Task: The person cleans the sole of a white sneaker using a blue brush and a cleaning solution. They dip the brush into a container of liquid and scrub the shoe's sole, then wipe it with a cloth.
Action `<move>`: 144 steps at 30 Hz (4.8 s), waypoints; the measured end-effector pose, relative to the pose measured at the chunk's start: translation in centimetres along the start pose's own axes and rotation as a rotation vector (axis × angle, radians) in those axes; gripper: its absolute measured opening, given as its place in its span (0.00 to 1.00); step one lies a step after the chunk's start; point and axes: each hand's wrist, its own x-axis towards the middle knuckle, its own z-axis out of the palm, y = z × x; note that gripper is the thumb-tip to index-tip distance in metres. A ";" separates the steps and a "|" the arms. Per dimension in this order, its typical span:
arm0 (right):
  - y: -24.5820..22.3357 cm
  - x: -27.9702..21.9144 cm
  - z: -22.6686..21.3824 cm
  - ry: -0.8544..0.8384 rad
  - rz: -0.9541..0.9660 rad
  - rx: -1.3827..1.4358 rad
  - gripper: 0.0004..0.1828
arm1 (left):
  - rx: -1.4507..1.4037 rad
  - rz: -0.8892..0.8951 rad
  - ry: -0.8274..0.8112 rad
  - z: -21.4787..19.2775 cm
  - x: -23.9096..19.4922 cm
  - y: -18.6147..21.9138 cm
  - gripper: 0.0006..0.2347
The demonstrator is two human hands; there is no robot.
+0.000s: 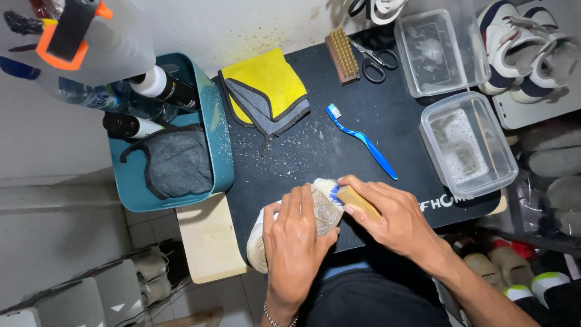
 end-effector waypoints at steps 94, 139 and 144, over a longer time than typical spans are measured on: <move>-14.5 26.1 7.1 -0.369 -0.531 -0.341 0.13 | -0.156 -0.076 0.186 -1.5 -2.0 -1.0 0.40; 3.8 8.0 4.4 -0.327 0.510 1.386 0.18 | -0.415 -0.258 0.148 -1.1 -3.0 -3.6 0.39; 6.3 5.8 6.2 -0.173 0.277 1.551 0.24 | -0.468 -0.298 0.071 -1.6 -2.6 -3.7 0.39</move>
